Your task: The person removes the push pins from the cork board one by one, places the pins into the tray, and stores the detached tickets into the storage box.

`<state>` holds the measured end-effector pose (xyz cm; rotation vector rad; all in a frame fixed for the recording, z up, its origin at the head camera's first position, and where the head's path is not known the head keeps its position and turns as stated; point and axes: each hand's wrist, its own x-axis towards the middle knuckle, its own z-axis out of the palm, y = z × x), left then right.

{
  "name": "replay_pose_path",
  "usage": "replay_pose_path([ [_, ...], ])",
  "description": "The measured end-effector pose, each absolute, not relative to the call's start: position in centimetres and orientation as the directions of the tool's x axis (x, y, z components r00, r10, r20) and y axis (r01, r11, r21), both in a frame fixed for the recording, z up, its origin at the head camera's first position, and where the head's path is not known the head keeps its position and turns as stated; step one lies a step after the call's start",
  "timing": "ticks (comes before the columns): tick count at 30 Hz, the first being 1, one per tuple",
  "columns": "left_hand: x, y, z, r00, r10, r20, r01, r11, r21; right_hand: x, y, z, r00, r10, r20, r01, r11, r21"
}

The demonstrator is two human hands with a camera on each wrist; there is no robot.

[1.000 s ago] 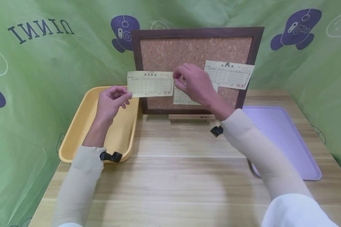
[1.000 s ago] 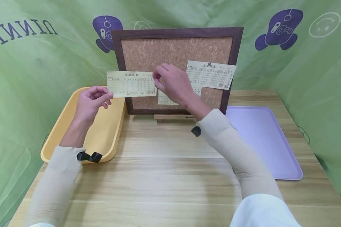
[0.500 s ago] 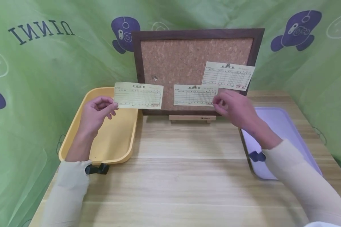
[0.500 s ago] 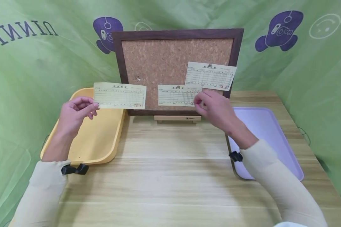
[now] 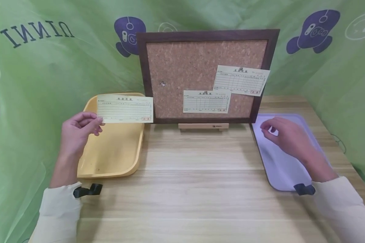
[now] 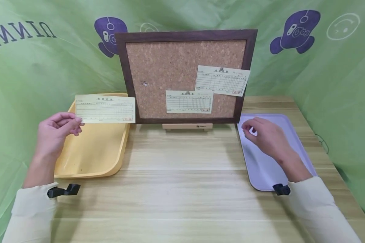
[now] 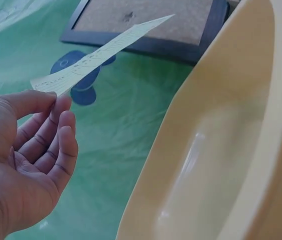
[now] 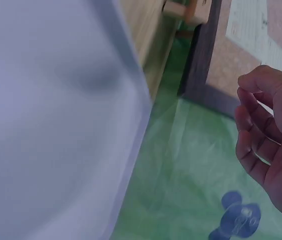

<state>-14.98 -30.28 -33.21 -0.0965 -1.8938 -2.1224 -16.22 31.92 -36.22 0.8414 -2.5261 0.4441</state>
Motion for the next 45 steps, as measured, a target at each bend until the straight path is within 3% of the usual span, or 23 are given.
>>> replay_pose_path([
  [7, -14.6, -32.4, -33.5, -0.949, -0.269, 0.164, 0.197, -0.098, 0.976, -15.4, 35.3, -37.0, -0.833, -0.449, 0.322, -0.528, 0.818, -0.226],
  [16, -15.1, -33.8, -34.3, -0.974, -0.22, 0.057, 0.066, -0.037, 0.997, -15.1, 37.2, -38.3, -0.927, -0.372, 0.038, -0.367, 0.888, -0.275],
  [22, -16.0, -34.3, -34.4, -0.986, -0.159, 0.043, 0.03, 0.084, 0.996, -15.0, 37.9, -38.7, -0.937, -0.349, -0.01, -0.333, 0.902, -0.275],
  [26, -16.6, -34.5, -34.6, -0.993, -0.115, 0.016, -0.013, 0.249, 0.968, -15.0, 38.1, -39.0, -0.932, -0.363, -0.017, -0.347, 0.901, -0.26],
  [31, -17.0, -34.5, -34.7, -0.998, -0.063, -0.019, -0.048, 0.494, 0.868, -14.9, 37.9, -39.2, -0.926, -0.375, -0.034, -0.355, 0.9, -0.252],
  [36, -16.9, -34.0, -34.9, -1.0, -0.022, -0.021, -0.03, 0.646, 0.763, -15.0, 37.7, -39.6, -0.928, -0.367, -0.063, -0.342, 0.906, -0.25],
  [45, -17.2, -33.2, -35.5, -0.991, 0.036, -0.131, -0.049, 0.805, 0.591, -15.0, 37.8, -39.7, -0.928, -0.358, -0.099, -0.324, 0.91, -0.258],
])
